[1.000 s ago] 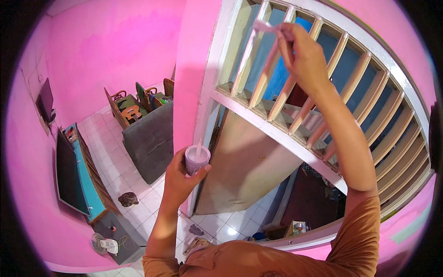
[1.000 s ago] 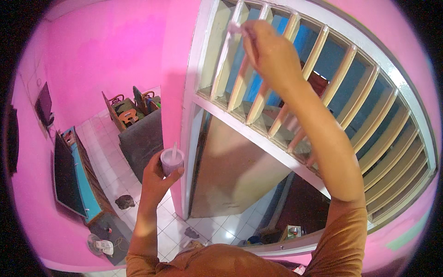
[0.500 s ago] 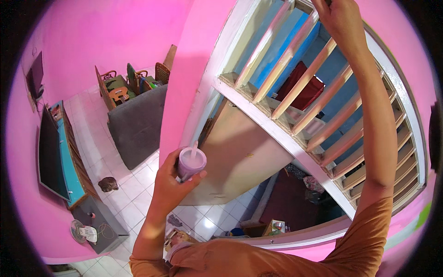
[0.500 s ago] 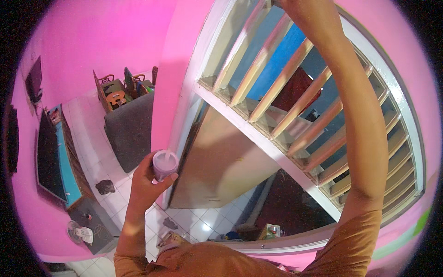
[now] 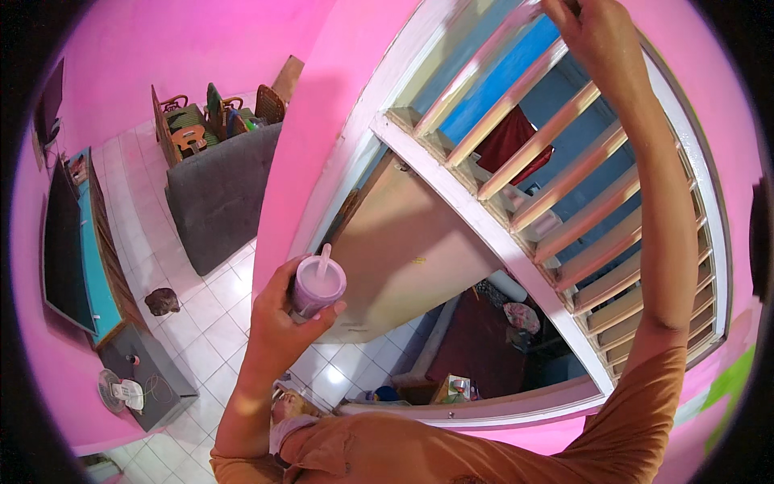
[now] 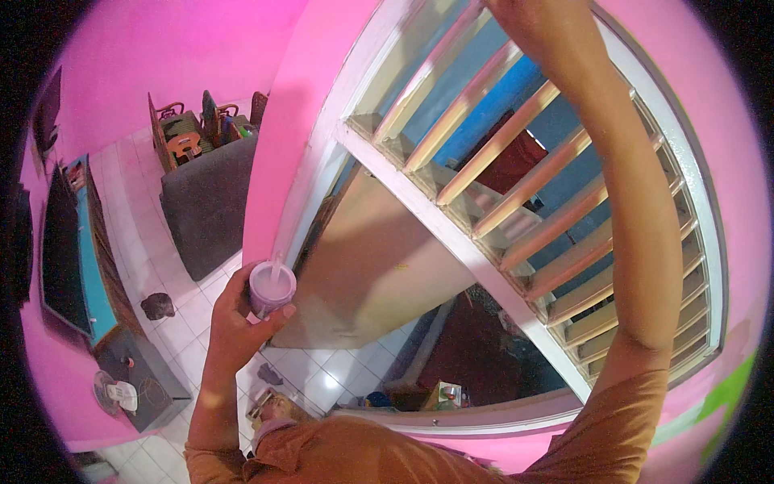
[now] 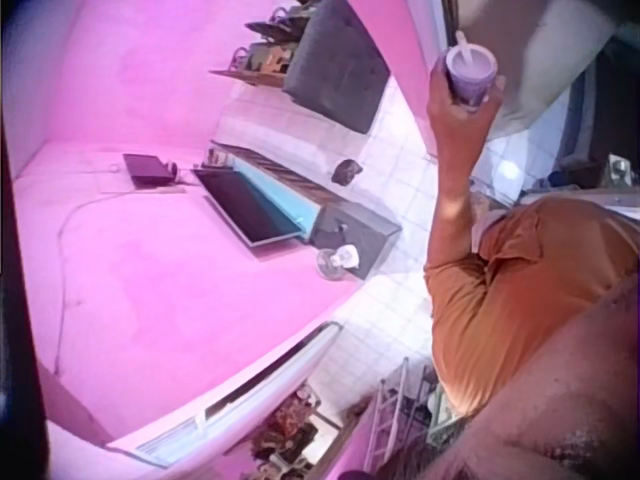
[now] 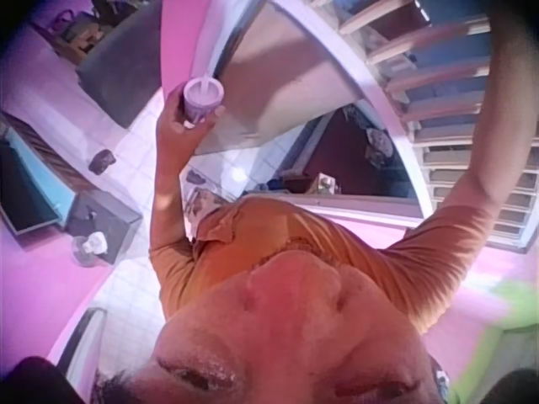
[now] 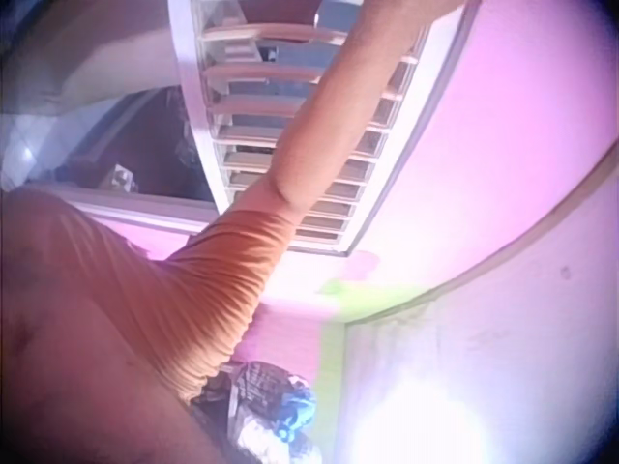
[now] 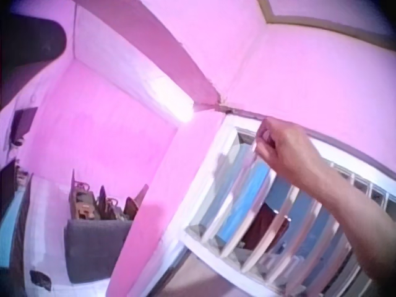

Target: The person paints a wooden frame by dipping a brush into a cup of paint and applying paint onto the wooden beams.

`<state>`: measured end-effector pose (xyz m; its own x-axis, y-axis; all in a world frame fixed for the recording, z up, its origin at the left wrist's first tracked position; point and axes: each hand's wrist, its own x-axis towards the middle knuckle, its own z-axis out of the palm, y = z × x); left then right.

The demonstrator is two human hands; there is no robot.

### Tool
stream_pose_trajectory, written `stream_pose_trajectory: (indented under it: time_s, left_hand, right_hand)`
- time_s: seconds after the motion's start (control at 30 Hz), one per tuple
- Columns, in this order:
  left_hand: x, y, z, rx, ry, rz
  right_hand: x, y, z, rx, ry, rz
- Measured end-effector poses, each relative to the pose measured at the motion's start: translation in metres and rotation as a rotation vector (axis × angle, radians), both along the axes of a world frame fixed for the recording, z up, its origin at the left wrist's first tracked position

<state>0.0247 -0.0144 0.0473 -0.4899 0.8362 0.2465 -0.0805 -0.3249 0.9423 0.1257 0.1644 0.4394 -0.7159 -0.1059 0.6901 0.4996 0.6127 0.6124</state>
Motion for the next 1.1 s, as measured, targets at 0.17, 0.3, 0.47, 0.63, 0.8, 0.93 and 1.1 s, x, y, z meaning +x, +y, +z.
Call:
stream_pose_trajectory:
  time_s: [0.17,0.3,0.47,0.63,0.8,0.93,1.1]
  left_hand:
    - [0.001,-0.001,-0.007,0.006,0.005,0.011]
    - [0.004,-0.003,-0.012,0.035,0.017,0.073]
    - [0.004,-0.005,-0.015,0.032,0.013,0.07]
    - [0.001,-0.007,-0.018,-0.02,0.061,0.034]
    - [0.003,-0.009,-0.017,-0.036,-0.004,0.024]
    - [0.004,-0.009,-0.02,-0.031,0.005,0.018]
    - [0.003,-0.013,-0.025,-0.049,0.062,0.064]
  right_hand:
    - [-0.003,0.002,-0.015,-0.08,0.021,0.119]
    - [0.011,0.022,-0.039,0.01,-0.041,0.095]
    - [0.018,0.023,-0.101,-0.302,-0.181,0.084]
    - [0.033,0.02,-0.112,-0.405,-0.067,0.214]
    - [0.044,0.032,-0.126,-0.403,-0.19,0.12]
    - [0.048,0.03,-0.1,-0.261,-0.03,0.141]
    - [0.047,0.029,-0.135,-0.415,-0.214,0.144]
